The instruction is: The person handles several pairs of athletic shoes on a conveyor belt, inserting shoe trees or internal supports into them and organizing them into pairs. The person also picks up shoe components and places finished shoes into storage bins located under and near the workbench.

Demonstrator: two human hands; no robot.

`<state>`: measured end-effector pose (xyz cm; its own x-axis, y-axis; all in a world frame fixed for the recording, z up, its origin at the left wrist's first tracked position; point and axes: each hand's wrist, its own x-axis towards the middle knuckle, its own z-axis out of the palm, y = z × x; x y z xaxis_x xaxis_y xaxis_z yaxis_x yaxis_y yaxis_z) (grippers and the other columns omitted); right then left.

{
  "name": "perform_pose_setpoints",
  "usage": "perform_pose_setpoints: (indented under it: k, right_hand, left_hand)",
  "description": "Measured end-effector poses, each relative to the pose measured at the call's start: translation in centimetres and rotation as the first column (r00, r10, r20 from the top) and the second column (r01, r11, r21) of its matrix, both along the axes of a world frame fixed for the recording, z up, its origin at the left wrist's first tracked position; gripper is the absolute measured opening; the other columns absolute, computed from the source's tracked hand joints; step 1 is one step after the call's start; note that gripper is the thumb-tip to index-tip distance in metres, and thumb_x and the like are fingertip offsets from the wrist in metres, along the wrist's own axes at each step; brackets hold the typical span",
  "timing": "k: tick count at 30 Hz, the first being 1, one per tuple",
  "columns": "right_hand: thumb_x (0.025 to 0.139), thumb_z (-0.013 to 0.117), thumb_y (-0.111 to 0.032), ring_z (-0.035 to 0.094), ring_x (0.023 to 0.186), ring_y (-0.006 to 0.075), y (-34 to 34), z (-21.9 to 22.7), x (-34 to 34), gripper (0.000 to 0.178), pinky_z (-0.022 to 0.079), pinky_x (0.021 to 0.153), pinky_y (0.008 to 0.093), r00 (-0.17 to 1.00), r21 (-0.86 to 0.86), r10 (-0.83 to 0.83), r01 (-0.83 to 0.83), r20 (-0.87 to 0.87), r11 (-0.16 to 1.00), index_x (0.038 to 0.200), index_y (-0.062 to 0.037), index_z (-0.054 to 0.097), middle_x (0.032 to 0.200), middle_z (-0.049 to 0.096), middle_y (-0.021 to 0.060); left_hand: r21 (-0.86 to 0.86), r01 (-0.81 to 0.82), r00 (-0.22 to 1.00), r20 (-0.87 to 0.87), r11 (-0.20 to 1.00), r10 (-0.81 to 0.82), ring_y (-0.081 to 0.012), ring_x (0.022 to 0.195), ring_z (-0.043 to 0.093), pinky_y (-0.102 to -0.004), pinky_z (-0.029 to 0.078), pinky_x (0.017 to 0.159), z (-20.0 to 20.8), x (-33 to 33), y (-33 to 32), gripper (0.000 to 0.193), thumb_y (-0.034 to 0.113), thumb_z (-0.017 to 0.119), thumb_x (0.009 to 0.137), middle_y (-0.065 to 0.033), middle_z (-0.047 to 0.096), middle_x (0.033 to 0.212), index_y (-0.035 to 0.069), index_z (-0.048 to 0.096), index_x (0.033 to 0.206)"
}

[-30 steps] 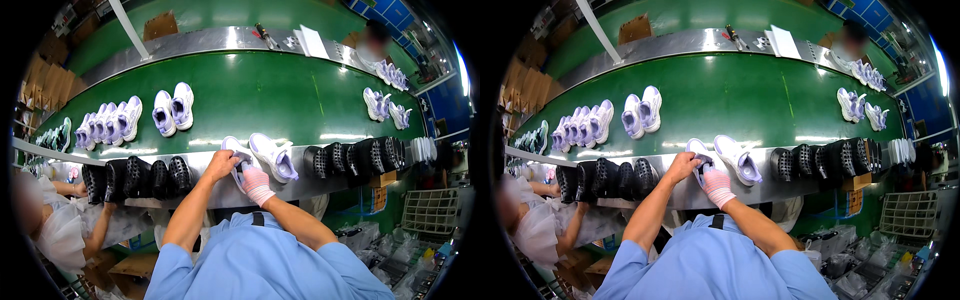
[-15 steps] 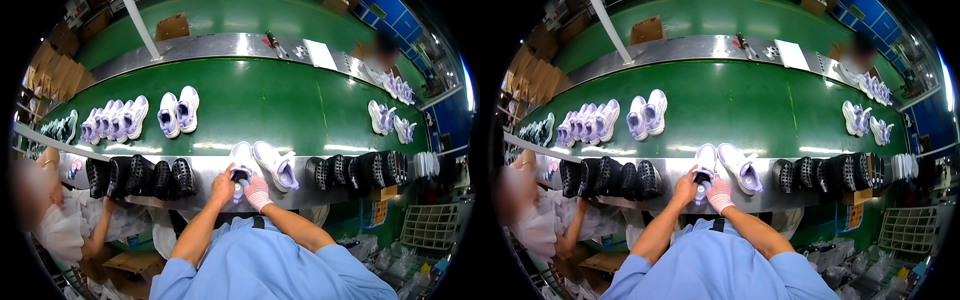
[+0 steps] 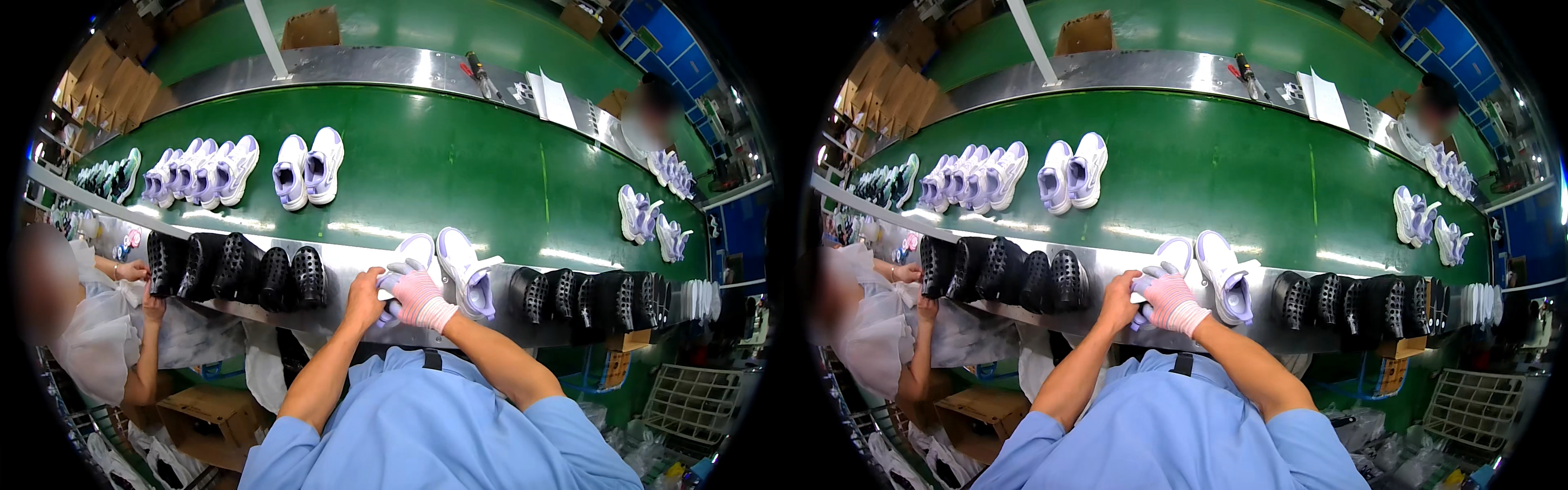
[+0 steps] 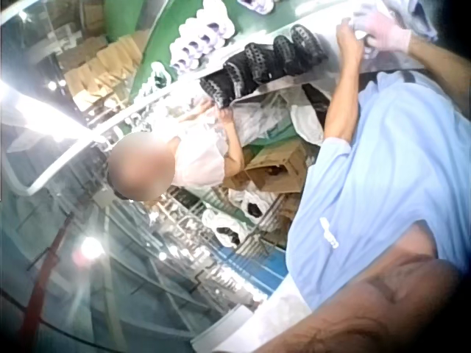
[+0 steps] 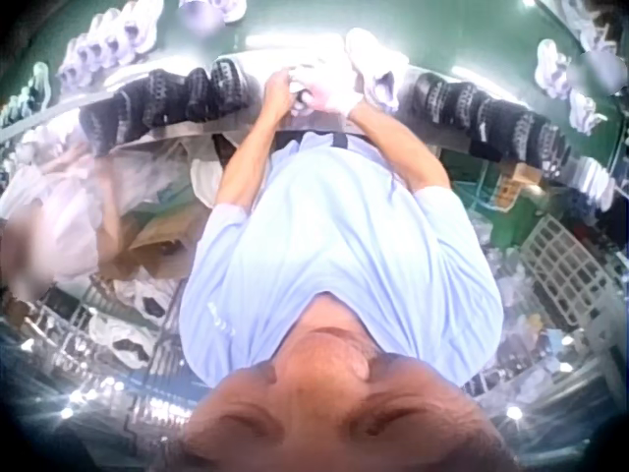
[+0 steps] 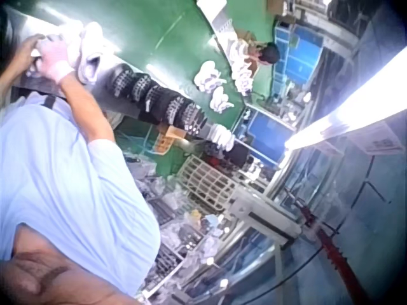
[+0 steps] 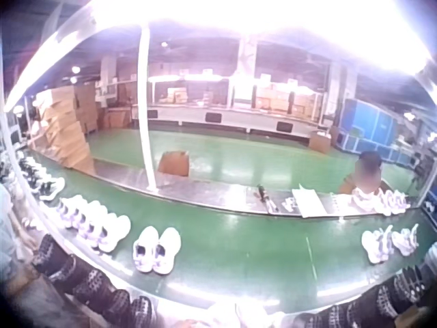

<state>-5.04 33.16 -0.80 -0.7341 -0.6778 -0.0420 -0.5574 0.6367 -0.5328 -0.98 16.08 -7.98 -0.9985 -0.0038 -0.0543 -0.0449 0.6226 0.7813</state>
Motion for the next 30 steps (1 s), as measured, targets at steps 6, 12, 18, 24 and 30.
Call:
perform_pose_setpoints:
  k: [6,12,18,24,30]
  right_hand:
    - [0.097,0.068,-0.029,0.060,0.124,0.0212,2.9,-3.3,-0.6,0.041,0.043,0.112,0.0365,0.479,-0.479,0.058,0.846,0.876,0.233,0.125,0.0019,0.068,0.130,0.068,0.0147]
    - [0.101,0.069,-0.037,0.062,0.104,0.0141,4.1,-2.3,-0.6,0.037,0.048,0.098,0.0318,0.491,-0.420,-0.112,0.826,0.864,0.376,0.115,-0.0032,0.074,0.109,0.073,0.0050]
    - [0.100,0.072,-0.035,0.065,0.085,0.0133,6.2,-3.6,-0.5,0.033,0.052,0.085,0.0317,0.433,-0.379,-0.135,0.875,0.891,0.301,0.097,-0.0023,0.074,0.090,0.074,0.0048]
    - [0.097,0.068,-0.041,0.065,0.083,0.0250,6.3,-1.2,-0.9,0.041,0.052,0.080,0.0381,0.609,-0.250,-0.440,0.730,0.659,0.636,0.101,-0.0005,0.074,0.086,0.069,0.0187]
    - [0.099,0.069,-0.040,0.068,0.085,0.0279,5.0,-0.4,-0.9,0.038,0.055,0.083,0.0387,0.717,-0.119,-0.471,0.603,0.514,0.789,0.097,-0.0025,0.075,0.088,0.072,0.0165]
  left_hand:
    - [0.048,0.080,0.979,0.182,0.996,-0.087,-0.0399,0.105,0.066,-0.0469,0.053,0.095,3.3,0.0,0.1,0.063,0.003,0.084,0.076,-0.0195,0.068,0.107,0.011,0.063,0.135]
    - [-0.305,0.354,0.880,-0.210,0.884,-0.425,-0.0362,0.116,0.059,-0.0466,0.051,0.097,8.4,-0.8,2.4,0.043,0.012,0.078,0.080,-0.0139,0.066,0.117,0.012,0.070,0.122]
    - [-0.567,0.534,0.607,-0.259,0.627,-0.752,-0.0304,0.105,0.061,-0.0417,0.052,0.088,7.7,-2.2,1.0,0.021,0.014,0.067,0.080,-0.0095,0.065,0.108,0.005,0.071,0.098]
    - [-0.475,0.550,0.654,-0.266,0.687,-0.708,-0.0299,0.096,0.062,-0.0392,0.054,0.082,7.3,-0.5,0.0,0.022,0.009,0.066,0.075,-0.0101,0.063,0.098,0.003,0.067,0.097]
    - [-0.640,0.572,0.487,-0.237,0.513,-0.840,-0.0241,0.090,0.059,-0.0394,0.050,0.088,7.3,1.3,-1.0,0.017,0.017,0.065,0.073,-0.0068,0.058,0.087,0.005,0.067,0.085]
